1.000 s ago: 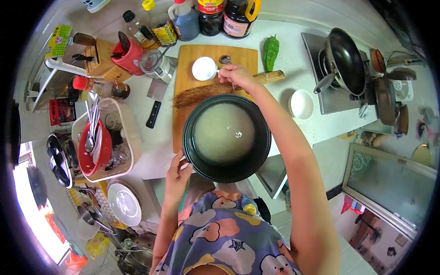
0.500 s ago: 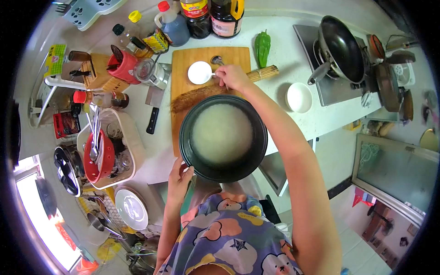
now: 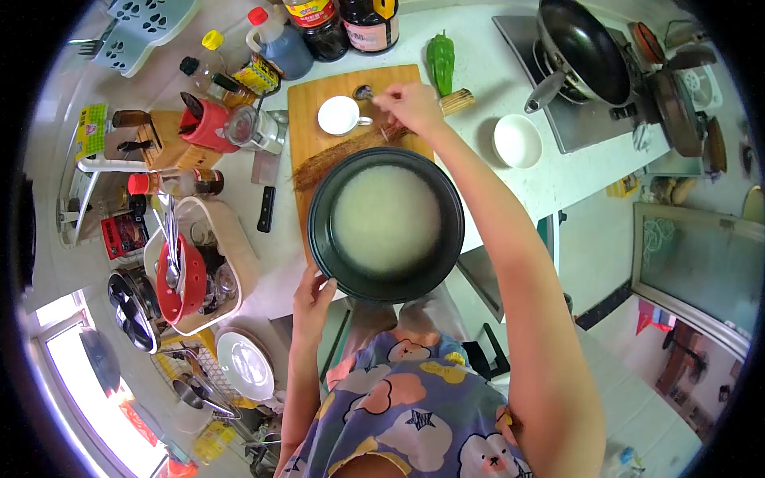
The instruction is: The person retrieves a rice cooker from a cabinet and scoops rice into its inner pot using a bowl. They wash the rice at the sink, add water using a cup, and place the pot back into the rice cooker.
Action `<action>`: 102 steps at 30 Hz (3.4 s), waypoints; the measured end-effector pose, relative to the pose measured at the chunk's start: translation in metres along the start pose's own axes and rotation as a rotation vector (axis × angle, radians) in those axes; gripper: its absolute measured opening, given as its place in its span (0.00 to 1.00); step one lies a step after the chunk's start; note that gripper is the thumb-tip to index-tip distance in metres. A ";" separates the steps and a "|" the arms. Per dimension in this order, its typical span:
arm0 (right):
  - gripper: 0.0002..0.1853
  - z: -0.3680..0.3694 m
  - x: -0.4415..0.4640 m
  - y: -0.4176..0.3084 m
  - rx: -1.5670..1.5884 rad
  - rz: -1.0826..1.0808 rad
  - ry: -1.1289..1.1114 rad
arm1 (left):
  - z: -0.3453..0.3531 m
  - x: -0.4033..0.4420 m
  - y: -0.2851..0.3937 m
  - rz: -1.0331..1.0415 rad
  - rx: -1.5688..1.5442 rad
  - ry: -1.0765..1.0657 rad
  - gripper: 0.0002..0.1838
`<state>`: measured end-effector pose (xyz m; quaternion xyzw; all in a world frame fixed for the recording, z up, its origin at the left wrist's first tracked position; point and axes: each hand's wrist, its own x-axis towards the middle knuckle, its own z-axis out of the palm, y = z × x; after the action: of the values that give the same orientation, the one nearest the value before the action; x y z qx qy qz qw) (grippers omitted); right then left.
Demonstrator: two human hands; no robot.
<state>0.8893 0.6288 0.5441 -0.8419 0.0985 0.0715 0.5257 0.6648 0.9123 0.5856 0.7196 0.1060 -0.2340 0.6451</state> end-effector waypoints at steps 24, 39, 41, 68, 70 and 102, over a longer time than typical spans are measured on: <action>0.31 -0.014 -0.337 -0.001 0.334 0.319 0.434 | 0.032 -0.010 0.083 0.027 -0.328 -0.287 0.30; 0.32 -0.129 -0.573 0.048 0.243 0.420 0.772 | 0.235 -0.134 0.053 -0.008 -0.231 -0.645 0.30; 0.33 -0.148 -0.605 0.057 0.205 0.404 0.819 | 0.269 -0.153 0.042 -0.053 -0.265 -0.695 0.30; 0.24 -0.222 -0.685 0.102 0.219 0.524 0.937 | 0.387 -0.184 0.026 -0.328 -0.082 -0.888 0.23; 0.23 -0.233 -0.683 0.109 0.243 0.516 0.896 | 0.395 -0.184 0.020 -0.329 -0.093 -0.833 0.24; 0.22 -0.392 -0.845 0.269 0.175 0.838 1.026 | 0.675 -0.297 -0.038 -0.375 0.063 -1.005 0.35</action>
<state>0.0112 0.2382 0.6704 -0.6140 0.6605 -0.1481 0.4061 0.2547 0.3017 0.6531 0.5069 -0.0962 -0.6638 0.5416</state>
